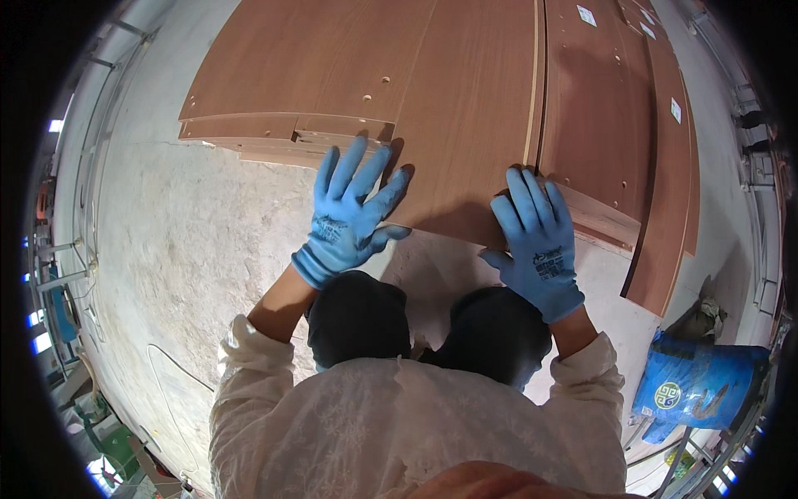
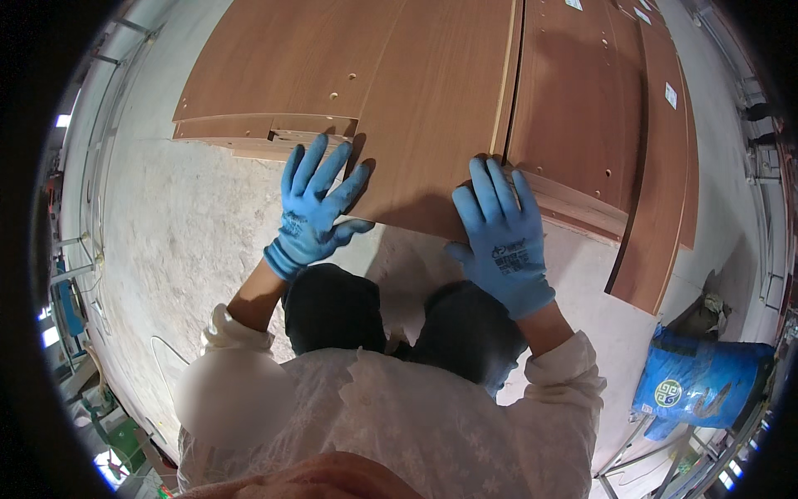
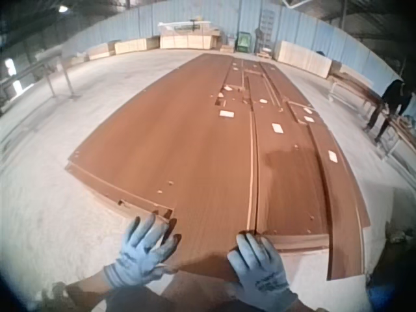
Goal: The person kneels on the floor and repeatedly picks up, aligns, and stacks flat wooden panels. They adjust the panels to fit together and occasionally stand to move pieces to a larger stack.
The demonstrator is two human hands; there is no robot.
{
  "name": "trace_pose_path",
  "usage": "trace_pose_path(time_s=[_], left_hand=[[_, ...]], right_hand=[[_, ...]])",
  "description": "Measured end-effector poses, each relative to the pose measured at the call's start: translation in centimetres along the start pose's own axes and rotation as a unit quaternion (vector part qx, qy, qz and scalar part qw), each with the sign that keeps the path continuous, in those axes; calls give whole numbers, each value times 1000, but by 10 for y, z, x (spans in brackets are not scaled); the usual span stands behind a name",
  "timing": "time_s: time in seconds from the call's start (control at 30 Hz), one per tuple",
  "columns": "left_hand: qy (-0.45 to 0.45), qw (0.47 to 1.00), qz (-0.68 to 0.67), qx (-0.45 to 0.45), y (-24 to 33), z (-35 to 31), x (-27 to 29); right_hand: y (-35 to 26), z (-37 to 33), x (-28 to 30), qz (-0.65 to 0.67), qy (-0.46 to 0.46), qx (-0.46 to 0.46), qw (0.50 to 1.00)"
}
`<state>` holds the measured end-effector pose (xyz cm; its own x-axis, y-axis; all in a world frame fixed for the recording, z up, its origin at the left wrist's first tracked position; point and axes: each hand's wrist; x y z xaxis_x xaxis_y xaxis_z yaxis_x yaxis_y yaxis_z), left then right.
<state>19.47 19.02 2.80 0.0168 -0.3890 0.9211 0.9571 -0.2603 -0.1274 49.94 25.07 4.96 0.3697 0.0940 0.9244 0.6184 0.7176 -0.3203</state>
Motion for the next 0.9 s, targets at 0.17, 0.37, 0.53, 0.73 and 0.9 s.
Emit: trace_pose_path(time_s=[0.17,0.37,0.53,0.73,0.9], left_hand=[[27,999,1,-17,-8,10,-14],[52,999,11,-12,-20,34,-22],[64,998,19,-17,-25,51,-32],[61,997,43,-26,-30,71,-45],[64,996,56,-38,-30,78,-53]], right_hand=[[8,7,-3,-11,16,-3,1000],[22,27,-3,-19,40,0,999],[35,40,-8,-23,89,17,996],[55,58,-13,-64,94,1,994],[62,63,-15,-70,98,-3,993]])
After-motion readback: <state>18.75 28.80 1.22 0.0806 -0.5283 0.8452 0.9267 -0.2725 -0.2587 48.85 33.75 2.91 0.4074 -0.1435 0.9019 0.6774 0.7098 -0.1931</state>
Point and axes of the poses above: each hand's wrist, its own z-axis towards the middle knuckle, its own x-axis out of the back of the hand, y = z × x, and after that the axes turned 10 degrees about z, right-handed
